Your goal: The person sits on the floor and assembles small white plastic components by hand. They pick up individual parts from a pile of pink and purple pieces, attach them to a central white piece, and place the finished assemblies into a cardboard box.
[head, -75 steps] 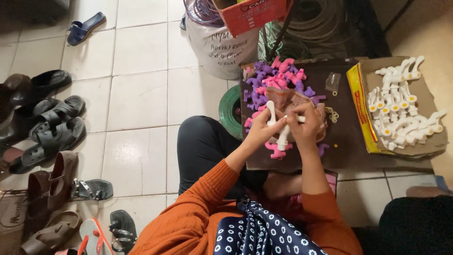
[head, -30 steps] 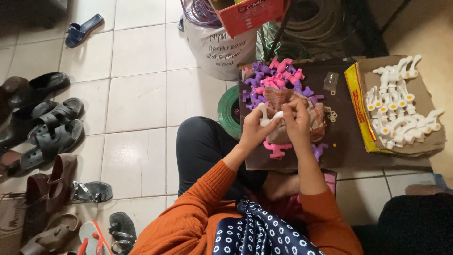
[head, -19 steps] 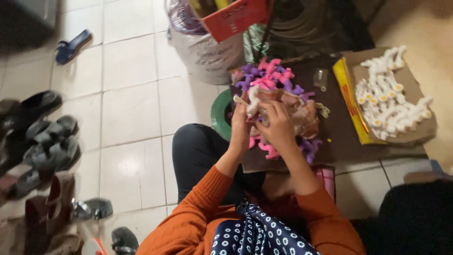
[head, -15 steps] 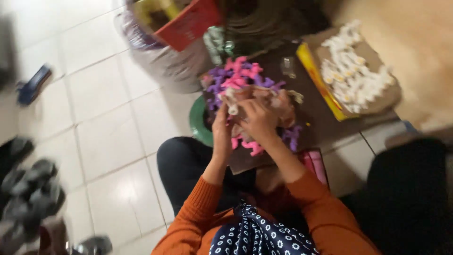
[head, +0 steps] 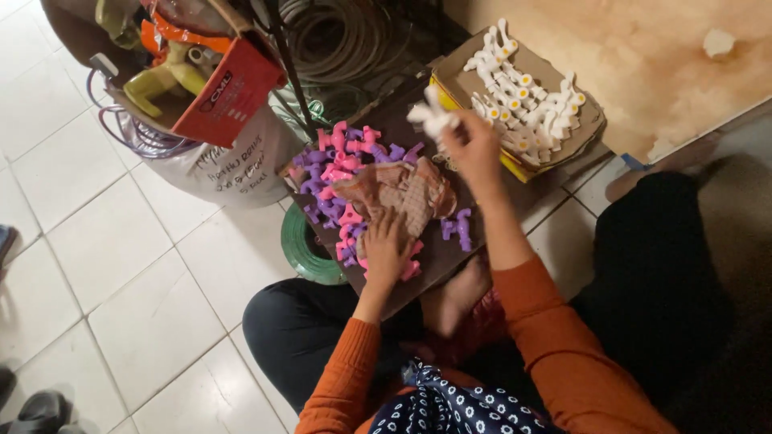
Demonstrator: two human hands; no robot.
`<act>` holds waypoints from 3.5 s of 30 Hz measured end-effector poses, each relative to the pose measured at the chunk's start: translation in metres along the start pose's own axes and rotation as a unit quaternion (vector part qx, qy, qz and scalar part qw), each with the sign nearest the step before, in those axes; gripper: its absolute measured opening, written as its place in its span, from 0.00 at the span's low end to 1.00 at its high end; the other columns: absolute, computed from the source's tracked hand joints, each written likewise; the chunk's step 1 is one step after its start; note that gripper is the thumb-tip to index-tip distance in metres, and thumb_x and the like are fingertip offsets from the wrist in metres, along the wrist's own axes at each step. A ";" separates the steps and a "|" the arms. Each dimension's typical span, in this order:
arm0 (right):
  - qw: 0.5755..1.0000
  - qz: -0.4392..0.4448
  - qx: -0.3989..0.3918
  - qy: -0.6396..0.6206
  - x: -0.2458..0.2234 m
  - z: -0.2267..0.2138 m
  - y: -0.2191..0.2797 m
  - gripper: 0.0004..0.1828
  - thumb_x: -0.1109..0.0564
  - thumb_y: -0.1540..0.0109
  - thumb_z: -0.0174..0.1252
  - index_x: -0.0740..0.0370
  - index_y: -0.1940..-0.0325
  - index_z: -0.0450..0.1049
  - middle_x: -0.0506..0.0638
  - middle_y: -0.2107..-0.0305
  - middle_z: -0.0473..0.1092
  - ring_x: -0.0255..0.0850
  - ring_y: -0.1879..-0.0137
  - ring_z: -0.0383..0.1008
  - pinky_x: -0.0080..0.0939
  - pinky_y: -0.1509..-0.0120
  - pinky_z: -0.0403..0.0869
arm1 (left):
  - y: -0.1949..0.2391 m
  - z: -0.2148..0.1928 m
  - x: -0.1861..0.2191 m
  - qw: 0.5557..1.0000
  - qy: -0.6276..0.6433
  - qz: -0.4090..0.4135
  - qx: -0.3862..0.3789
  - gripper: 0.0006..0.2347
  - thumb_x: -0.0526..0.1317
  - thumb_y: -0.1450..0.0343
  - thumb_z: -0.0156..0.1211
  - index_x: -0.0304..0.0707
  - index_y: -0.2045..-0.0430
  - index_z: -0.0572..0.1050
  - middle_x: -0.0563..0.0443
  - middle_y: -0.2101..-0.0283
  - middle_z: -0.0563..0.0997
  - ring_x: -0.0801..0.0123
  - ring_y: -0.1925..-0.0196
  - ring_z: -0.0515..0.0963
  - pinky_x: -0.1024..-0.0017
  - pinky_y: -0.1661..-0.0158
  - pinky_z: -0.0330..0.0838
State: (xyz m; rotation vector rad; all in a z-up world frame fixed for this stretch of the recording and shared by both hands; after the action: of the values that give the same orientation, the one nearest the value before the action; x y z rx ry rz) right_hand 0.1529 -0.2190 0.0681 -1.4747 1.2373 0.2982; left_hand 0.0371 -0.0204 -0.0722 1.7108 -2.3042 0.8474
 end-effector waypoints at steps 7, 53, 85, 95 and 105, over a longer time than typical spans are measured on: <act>0.984 0.054 0.064 0.154 0.124 -0.074 -0.095 0.06 0.62 0.43 0.56 0.62 0.62 0.72 0.48 0.76 0.71 0.35 0.73 0.69 0.36 0.70 0.68 | -0.003 -0.024 0.029 0.995 -0.094 -0.007 0.031 0.26 0.51 0.41 0.56 0.46 0.48 0.65 0.46 0.42 0.68 0.53 0.44 0.67 0.58 0.46 0.56; 0.825 -0.059 -0.080 0.556 0.212 0.038 -0.169 0.15 0.47 0.45 0.66 0.55 0.60 0.75 0.54 0.72 0.74 0.49 0.66 0.73 0.47 0.69 0.71 | -0.002 -0.039 0.029 0.999 -0.025 0.012 0.040 0.24 0.48 0.36 0.51 0.35 0.47 0.65 0.36 0.42 0.66 0.49 0.43 0.66 0.57 0.48 0.56; 0.929 -0.081 -0.353 0.075 -0.137 0.132 0.083 0.23 0.51 0.54 0.67 0.59 0.57 0.74 0.56 0.68 0.71 0.53 0.57 0.73 0.47 0.52 0.72 | -0.021 -0.081 -0.079 0.584 0.766 -0.266 0.030 0.25 0.49 0.29 0.56 0.43 0.39 0.56 0.41 0.48 0.67 0.58 0.52 0.72 0.56 0.58 0.71; 0.872 0.060 -0.304 0.379 -0.042 0.137 0.119 0.24 0.43 0.50 0.62 0.48 0.51 0.73 0.54 0.58 0.71 0.52 0.47 0.67 0.52 0.42 0.64 | 0.024 -0.037 -0.128 0.533 0.785 -0.311 -0.047 0.23 0.52 0.31 0.58 0.45 0.44 0.62 0.47 0.52 0.72 0.63 0.54 0.75 0.60 0.57 0.72; 0.915 -0.036 -0.217 0.337 -0.010 0.135 0.141 0.22 0.47 0.51 0.63 0.63 0.60 0.73 0.61 0.68 0.70 0.56 0.59 0.70 0.55 0.53 0.67 | 0.046 -0.004 -0.142 0.387 0.870 -0.288 -0.099 0.15 0.48 0.31 0.58 0.49 0.52 0.69 0.39 0.55 0.75 0.51 0.55 0.77 0.50 0.50 0.69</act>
State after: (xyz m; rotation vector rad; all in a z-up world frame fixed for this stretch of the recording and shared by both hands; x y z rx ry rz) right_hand 0.0936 -0.0751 -0.0502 -2.1080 1.7286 -0.0049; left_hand 0.0417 0.1087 -0.1464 0.3994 -0.2035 1.0769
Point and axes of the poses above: each hand's wrist, its own y-axis away from the middle knuckle, its own z-axis out of the palm, x = y × z, the point moved 3 cm from there along -y, towards the middle knuckle
